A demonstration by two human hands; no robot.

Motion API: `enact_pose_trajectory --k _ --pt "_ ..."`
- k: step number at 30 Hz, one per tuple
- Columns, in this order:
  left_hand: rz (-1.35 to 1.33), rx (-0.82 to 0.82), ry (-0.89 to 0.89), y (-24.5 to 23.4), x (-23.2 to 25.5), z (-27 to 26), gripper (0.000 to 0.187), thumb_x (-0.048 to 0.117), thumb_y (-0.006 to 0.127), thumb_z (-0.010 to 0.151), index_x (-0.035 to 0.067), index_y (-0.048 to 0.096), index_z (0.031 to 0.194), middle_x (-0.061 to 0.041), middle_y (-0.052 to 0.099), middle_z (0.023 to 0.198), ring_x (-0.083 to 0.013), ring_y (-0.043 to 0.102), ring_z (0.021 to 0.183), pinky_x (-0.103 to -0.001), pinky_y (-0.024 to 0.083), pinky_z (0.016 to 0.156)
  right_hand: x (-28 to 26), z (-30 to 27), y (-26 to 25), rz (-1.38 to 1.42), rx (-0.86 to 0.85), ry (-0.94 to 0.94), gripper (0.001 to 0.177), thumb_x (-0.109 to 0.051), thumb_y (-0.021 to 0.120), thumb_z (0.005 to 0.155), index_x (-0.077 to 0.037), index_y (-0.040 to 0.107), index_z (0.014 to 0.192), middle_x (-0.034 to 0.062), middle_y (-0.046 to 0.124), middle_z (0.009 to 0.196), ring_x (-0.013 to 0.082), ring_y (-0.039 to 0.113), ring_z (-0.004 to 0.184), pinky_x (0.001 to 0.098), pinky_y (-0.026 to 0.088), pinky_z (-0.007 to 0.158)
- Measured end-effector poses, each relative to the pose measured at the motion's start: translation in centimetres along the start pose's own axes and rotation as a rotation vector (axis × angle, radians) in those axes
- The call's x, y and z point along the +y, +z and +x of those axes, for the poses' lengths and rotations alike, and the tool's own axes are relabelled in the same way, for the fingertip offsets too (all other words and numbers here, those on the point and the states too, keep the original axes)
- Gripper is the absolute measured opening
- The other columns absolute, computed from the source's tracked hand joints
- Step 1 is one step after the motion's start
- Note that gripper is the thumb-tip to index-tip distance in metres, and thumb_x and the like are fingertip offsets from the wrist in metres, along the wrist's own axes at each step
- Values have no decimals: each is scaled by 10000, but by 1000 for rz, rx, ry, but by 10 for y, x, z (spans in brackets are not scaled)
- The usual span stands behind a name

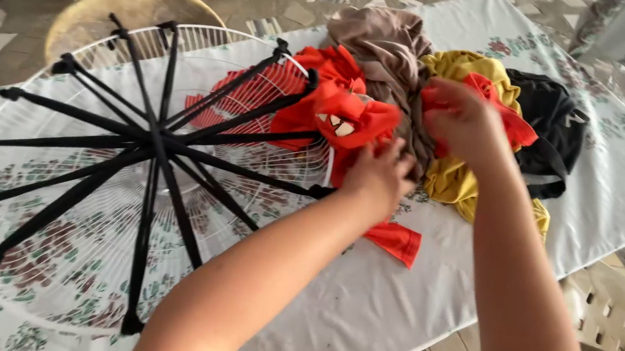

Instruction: Weave fabric strips through a circular fan guard and use scissors to cut strips from a cloth garment.

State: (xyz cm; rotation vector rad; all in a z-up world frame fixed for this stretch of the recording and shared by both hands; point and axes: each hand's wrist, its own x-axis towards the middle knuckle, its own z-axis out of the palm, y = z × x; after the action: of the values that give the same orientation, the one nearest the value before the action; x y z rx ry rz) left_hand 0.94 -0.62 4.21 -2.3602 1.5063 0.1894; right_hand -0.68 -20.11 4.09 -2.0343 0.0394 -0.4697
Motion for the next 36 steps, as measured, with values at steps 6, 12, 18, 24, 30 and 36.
enact_pose_trajectory --k 6,12,18,24,30,36 --pt "-461 211 -81 37 -31 55 321 452 737 856 259 770 1110 -61 680 1217 -352 561 1288 -571 526 979 149 24 -94 -758 385 511 1005 -441 830 795 -184 311 1617 212 474 1435 467 570 1267 579 508 1020" --pt "-611 1061 -218 -19 -7 56 329 63 651 751 148 465 1010 -82 482 1064 -378 597 1004 -564 552 765 81 22 -15 -777 458 -135 296 -94 742 687 -219 781 952 -17 713 884 241 710 964 354 560 880" --pt "-1234 1218 -617 -29 -24 81 423 38 466 693 213 454 1077 -56 500 1088 -397 564 1061 -598 550 884 77 24 51 -550 335 -256 257 -70 694 793 -186 792 1000 48 734 969 242 701 1052 336 540 906" --pt "-1180 1206 -522 -5 -37 73 455 63 517 676 245 470 1091 -54 492 1189 -403 563 1107 -574 509 952 79 17 -22 -996 600 -376 286 -94 713 773 -112 738 1057 136 594 932 394 674 857 449 574 728" --pt "-973 1214 -143 0 -27 66 645 -52 570 724 33 433 1348 -223 578 1206 -384 570 1085 -465 469 1009 6 7 -55 -478 342 168 235 -11 711 964 -8 767 1192 75 710 854 184 599 564 319 498 528" --pt "-1457 1137 346 -42 -22 33 821 181 797 879 35 302 1518 -123 616 1334 -240 669 1196 -327 537 1056 -176 8 -42 31 -204 -151 210 -23 526 1158 75 607 1324 122 657 1069 148 611 816 232 553 768"
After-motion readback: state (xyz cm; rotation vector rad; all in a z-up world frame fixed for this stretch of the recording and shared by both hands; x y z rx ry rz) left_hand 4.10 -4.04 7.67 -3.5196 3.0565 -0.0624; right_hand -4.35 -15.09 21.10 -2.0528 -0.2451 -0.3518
